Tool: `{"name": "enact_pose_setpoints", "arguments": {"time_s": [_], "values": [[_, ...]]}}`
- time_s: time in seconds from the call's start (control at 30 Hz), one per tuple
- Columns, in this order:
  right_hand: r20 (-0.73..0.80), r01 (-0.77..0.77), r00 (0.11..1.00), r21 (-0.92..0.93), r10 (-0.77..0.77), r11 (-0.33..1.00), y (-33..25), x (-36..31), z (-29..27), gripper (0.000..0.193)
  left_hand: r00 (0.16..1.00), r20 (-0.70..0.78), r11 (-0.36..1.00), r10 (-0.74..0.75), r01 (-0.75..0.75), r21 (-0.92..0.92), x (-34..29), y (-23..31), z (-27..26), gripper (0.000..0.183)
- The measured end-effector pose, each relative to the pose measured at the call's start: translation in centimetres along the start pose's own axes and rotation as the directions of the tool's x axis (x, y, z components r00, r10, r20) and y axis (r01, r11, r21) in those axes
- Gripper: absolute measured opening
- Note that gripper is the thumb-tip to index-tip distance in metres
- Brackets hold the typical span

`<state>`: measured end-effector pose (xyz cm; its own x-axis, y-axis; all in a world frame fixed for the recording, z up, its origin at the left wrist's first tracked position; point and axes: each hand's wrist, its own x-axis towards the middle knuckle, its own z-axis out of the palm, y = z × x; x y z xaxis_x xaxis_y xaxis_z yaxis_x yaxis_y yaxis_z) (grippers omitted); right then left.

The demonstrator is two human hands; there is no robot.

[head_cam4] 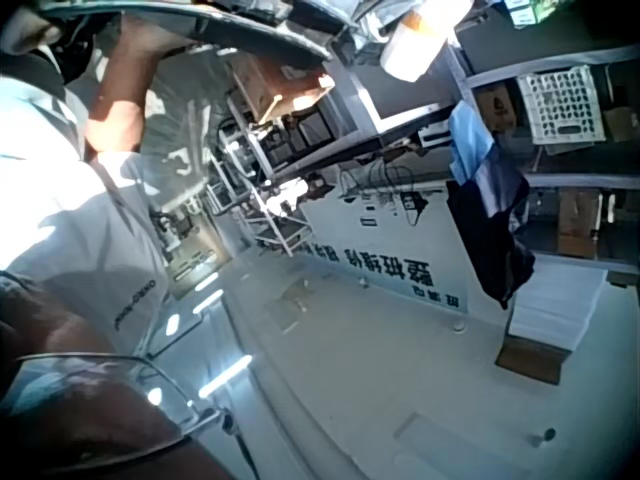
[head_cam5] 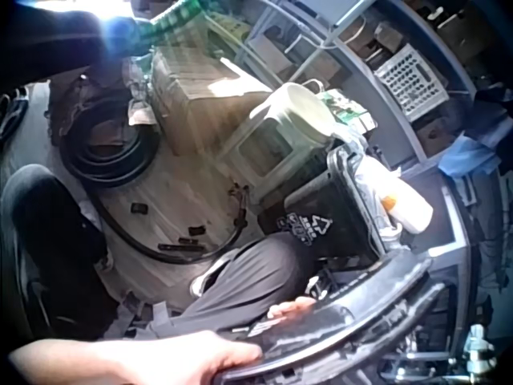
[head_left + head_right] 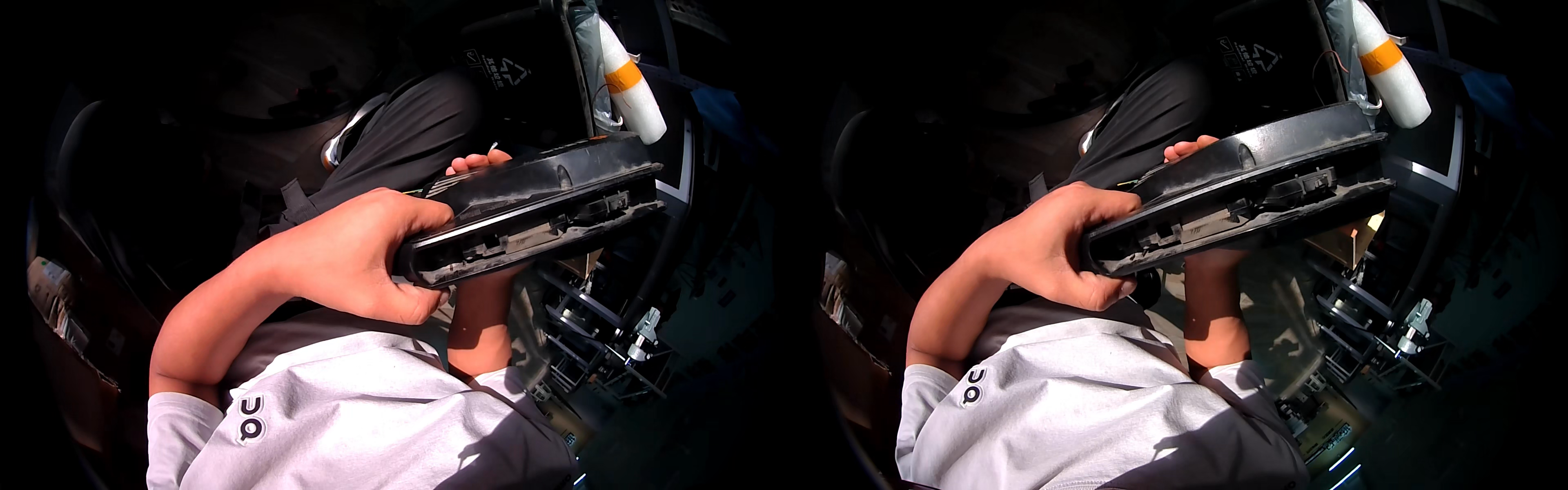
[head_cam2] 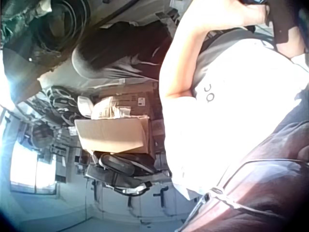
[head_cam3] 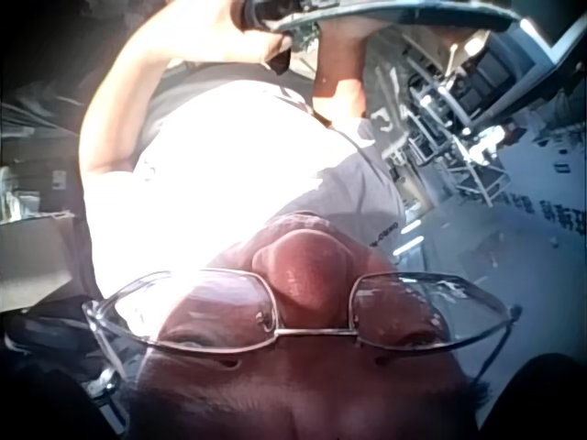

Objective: The person uses a screwdriver to remove screws from a plastic charging handle, opens the casing, and works with another person to inspect and connect internal wires while using multimeters on the floor.

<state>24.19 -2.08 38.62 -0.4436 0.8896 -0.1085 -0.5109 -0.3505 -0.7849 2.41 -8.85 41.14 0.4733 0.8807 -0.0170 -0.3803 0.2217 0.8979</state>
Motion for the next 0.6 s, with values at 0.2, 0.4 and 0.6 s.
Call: {"name": "enact_pose_setpoints", "arguments": {"time_s": [0.2, 0.4, 0.6], "values": [[0.047, 0.001, 0.999, 0.003, -0.002, 1.000, -0.03, 0.07, -0.01, 0.078, 0.999, 0.021, 0.999, -0.029, 0.029, 0.026, 0.03, 0.04, -0.18, 0.020], [0.058, 0.004, 0.998, 0.028, -0.006, 1.000, 0.08, 0.12, -0.18, 0.080, 0.999, 0.030, 0.999, -0.044, 0.044, 0.000, 0.05, -0.18, -0.21, 0.021], [0.038, 0.017, 0.999, -0.002, -0.017, 1.000, 0.03, 0.03, -0.28, 0.080, 0.999, 0.032, 0.999, -0.023, 0.022, 0.026, 0.15, -0.35, -0.23, 0.021]]}}
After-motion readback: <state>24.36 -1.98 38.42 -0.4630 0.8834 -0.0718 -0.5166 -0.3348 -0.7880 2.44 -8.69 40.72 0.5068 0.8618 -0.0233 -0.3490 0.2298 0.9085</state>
